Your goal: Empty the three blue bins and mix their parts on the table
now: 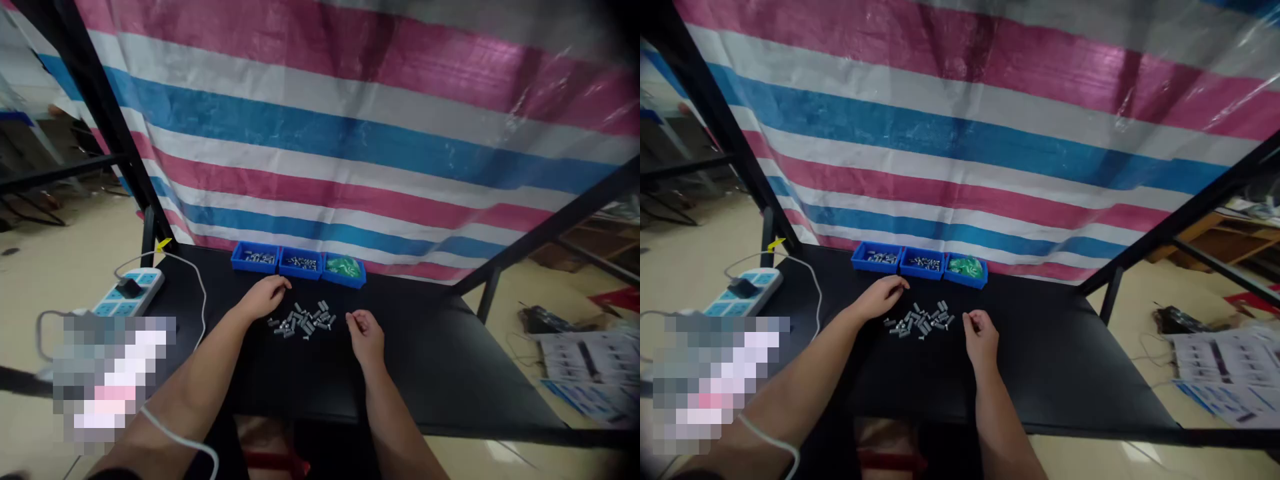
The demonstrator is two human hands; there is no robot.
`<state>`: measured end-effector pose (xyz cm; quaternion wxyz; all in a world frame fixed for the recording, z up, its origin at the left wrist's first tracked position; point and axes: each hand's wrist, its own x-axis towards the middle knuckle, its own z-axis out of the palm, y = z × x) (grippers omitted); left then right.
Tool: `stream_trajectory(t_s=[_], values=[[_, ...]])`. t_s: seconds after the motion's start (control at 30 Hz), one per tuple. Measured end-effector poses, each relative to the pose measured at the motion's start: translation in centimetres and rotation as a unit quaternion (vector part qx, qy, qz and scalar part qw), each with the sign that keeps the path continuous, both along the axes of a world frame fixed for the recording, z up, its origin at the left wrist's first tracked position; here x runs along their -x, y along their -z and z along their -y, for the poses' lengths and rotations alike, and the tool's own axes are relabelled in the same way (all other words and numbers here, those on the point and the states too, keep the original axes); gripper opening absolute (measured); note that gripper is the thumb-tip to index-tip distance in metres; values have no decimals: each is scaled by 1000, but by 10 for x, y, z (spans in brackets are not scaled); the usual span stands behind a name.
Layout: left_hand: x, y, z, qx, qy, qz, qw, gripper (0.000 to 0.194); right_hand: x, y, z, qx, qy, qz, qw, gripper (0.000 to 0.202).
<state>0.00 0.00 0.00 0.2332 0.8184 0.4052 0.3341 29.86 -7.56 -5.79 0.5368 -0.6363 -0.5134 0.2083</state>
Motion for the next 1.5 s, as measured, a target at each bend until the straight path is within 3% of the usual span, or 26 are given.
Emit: stream_trajectory(t_s=[0.13,0.23,0.33,0.5,0.63,0.77,0.97,1.07,1.13,1.2,1.37,1.5], values=[[-1,11,5,-12,28,-5,1000,26,25,-28,-19,-21,-44,11,999,27],[-8,10,6,-25,61,-30,997,31,49,-53,-55,-48,-111,8,993,21],[-15,11,4,-32,77,-63,995,42,69,-64,-92,-67,-121,10,990,19],[-21,16,1,-40,100,-112,988,40,82,-46,-116,-84,-61,-9,995,17],[-22,17,0,-34,74,-140,987,24,83,-31,-113,-82,-82,4,993,20],[-23,18,-1,-30,47,-143,988,16,84,-26,-117,-82,-105,-1,991,23],[-20,17,-3,21,8,-4,1000,14,90,-26,-119,-81,-194,-66,975,60],[-18,19,-7,65,-81,110,988,19,88,-32,-111,-84,-169,-20,982,42],[-17,21,-11,121,-143,210,960,22,83,-37,-105,-74,-148,41,985,24],[-15,25,-17,188,-180,328,908,28,76,-42,-97,-38,-171,98,980,17],[-4,24,-30,269,-197,546,768,37,62,-52,-81,92,-338,176,920,12],[7,20,-36,284,-203,640,685,33,61,-53,-75,146,-378,205,891,20]])
